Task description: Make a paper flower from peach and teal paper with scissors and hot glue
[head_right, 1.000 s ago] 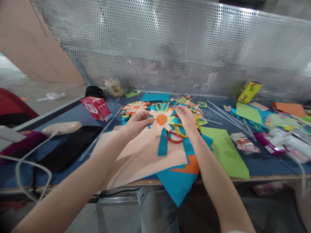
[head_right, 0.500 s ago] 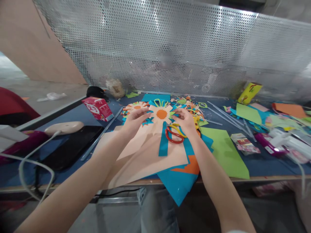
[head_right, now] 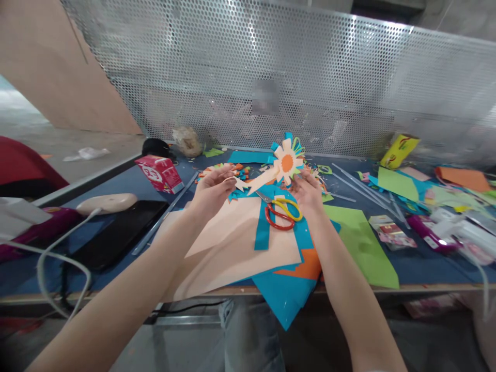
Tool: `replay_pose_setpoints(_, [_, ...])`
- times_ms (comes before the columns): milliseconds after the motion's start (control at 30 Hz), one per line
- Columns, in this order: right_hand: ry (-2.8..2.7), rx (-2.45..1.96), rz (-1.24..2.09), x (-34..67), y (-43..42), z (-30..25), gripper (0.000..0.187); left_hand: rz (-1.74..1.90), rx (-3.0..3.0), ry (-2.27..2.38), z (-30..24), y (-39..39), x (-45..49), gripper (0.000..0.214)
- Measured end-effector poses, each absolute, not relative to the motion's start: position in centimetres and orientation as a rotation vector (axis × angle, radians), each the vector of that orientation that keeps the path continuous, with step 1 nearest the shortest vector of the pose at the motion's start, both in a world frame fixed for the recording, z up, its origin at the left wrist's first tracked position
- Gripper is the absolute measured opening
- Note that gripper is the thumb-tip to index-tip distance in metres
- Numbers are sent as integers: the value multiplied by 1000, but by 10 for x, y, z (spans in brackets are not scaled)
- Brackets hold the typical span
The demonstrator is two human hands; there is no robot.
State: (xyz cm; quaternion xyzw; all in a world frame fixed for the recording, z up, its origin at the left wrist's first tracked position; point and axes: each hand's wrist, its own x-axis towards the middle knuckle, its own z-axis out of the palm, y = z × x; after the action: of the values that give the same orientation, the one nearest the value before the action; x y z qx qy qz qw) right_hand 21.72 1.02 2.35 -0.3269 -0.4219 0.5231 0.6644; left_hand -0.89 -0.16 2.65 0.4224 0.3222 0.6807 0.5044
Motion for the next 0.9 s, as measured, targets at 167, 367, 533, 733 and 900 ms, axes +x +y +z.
replay_pose_setpoints(167, [-956,-757,1171,225,16,21,27,1658,1141,707,20,2,-9,39])
replay_pose_setpoints(367, [-884,-821,1271,218,14,22,30,1622,1223,722,22,-2,-10,36])
replay_pose_setpoints(533, [-924,-855,1312,213,11,23,30,1611,1167,746,31,-10,-9,40])
replay_pose_setpoints(733, [-1066,-877,1320,208,7,19,33,1626,1073,693,35,-12,-8,38])
replay_pose_setpoints(900, [-1535,-1073,675,198,-3,20,24,1555,1186,727,33,-15,-6,46])
